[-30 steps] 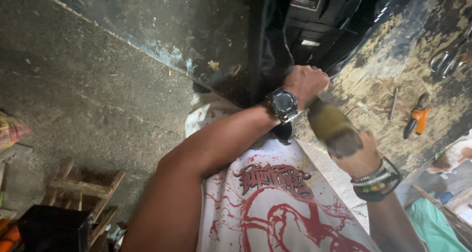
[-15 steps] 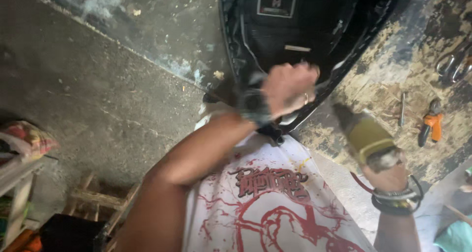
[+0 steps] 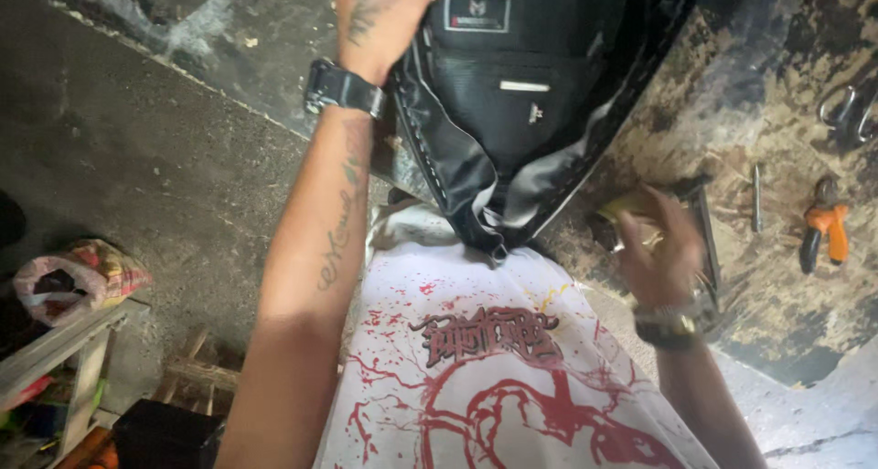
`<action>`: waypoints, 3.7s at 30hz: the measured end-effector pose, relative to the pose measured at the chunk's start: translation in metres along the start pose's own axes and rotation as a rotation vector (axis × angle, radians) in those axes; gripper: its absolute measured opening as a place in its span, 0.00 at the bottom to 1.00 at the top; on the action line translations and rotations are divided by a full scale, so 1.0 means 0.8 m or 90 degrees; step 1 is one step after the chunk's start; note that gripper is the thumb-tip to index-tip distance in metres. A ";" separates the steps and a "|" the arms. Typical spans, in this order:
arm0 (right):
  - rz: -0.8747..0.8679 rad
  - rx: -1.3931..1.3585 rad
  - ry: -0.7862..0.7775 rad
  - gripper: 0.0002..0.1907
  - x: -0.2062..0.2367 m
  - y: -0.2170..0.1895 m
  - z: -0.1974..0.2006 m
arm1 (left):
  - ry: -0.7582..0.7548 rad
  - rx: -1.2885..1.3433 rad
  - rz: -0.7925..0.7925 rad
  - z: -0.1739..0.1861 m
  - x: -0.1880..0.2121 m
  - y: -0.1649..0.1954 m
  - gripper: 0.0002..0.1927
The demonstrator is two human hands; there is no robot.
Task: The person stretches and staples black upholstery fabric onto a motorcycle seat base using a pneumatic staple gun. They repeatedly pull the fabric taut, align edges, and fire staples along the perimeter to secure the cover.
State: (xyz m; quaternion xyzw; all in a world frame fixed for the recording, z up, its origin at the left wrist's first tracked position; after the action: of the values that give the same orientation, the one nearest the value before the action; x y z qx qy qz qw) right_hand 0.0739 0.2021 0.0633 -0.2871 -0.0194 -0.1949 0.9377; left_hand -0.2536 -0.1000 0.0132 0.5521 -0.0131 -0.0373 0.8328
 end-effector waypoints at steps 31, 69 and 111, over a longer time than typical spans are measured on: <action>0.004 -0.395 -0.257 0.15 -0.212 -0.042 -0.107 | 0.305 -0.095 0.008 0.152 0.067 -0.060 0.27; 0.009 0.253 0.142 0.12 -0.084 0.209 0.042 | -0.066 -0.290 -0.197 -0.106 0.169 0.029 0.26; 0.359 0.461 -0.429 0.12 -0.083 -0.007 0.014 | -0.238 -0.212 -0.255 -0.158 0.144 0.003 0.10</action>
State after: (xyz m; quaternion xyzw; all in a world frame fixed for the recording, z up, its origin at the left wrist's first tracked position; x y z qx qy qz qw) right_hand 0.0110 0.2277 0.0652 0.0122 -0.3058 0.1844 0.9340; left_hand -0.1309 0.0078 -0.0361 0.3833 -0.0510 -0.3031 0.8710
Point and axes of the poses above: each hand's wrist, its own x-axis away from the middle knuckle, its own z-axis out of the back of the hand, y = z × x, the point moved 4 cm from there along -x, towards the middle knuckle, and after that the axes turned 3 degrees about x, right-handed, at the moved point
